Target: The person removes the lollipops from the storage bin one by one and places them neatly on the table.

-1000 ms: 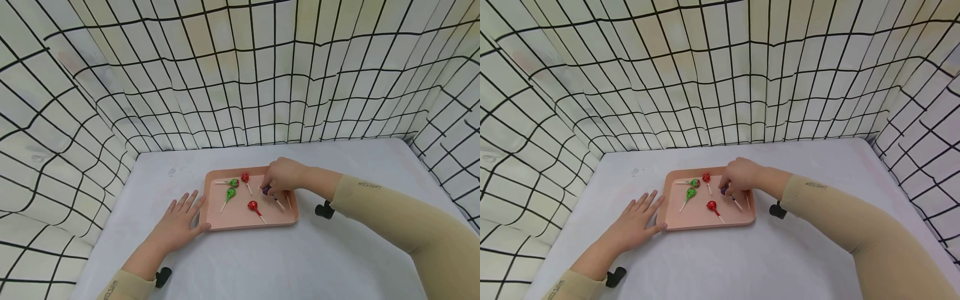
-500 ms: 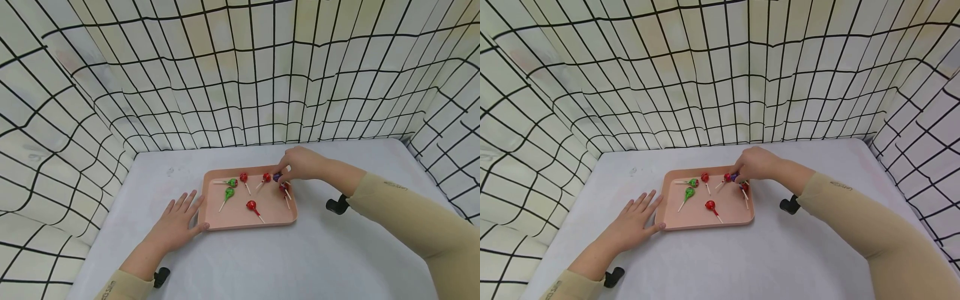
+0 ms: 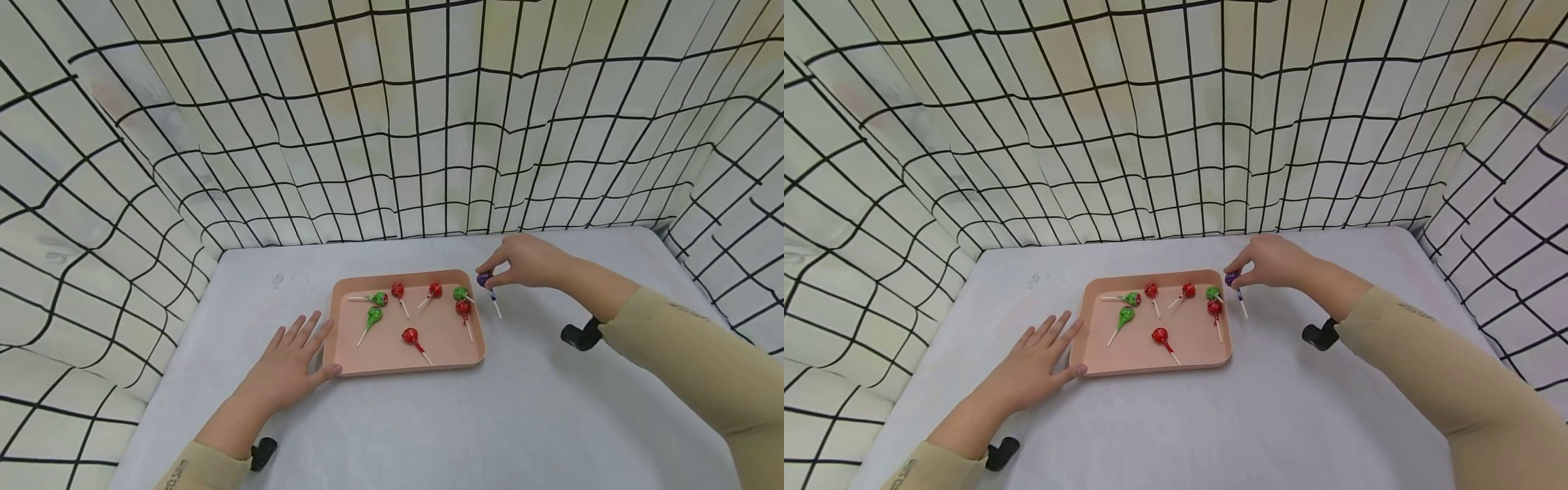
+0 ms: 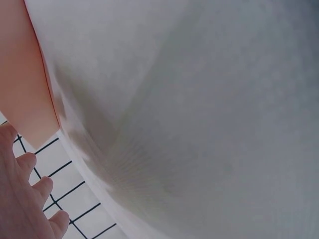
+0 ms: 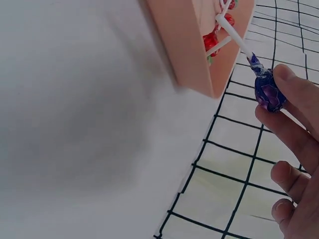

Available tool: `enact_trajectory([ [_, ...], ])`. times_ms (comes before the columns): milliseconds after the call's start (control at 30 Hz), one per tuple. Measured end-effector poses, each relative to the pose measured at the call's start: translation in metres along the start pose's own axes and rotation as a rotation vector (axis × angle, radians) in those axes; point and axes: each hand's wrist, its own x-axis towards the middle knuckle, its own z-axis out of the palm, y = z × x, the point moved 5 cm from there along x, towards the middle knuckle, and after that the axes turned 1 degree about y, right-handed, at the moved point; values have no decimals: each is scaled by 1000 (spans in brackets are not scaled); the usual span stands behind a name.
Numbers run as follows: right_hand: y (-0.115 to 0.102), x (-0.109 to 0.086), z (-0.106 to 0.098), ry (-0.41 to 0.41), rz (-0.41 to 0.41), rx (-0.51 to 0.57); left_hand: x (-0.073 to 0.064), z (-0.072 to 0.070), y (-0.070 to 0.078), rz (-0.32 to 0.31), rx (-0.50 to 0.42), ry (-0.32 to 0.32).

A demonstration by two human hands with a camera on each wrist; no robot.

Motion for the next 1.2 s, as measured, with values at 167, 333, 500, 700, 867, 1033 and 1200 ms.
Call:
enact_trajectory([
  [167,12,-1,10,-14,17,22,0,0,0,1,9,8],
  [333,26,0,27,-40,42,34,1,0,0,3,4,8],
  [500,34,3,43,-70,42,27,2,-1,0,1,5,6],
  [700,40,5,55,-60,52,16,1,-3,2,0,0,16],
  [867,44,4,61,-69,77,34,1,-2,2,0,9,16],
  [1033,45,4,64,-79,67,50,0,-3,2,-1,15,22],
  [1200,46,6,60,-77,70,61,0,-3,2,-2,8,15],
])
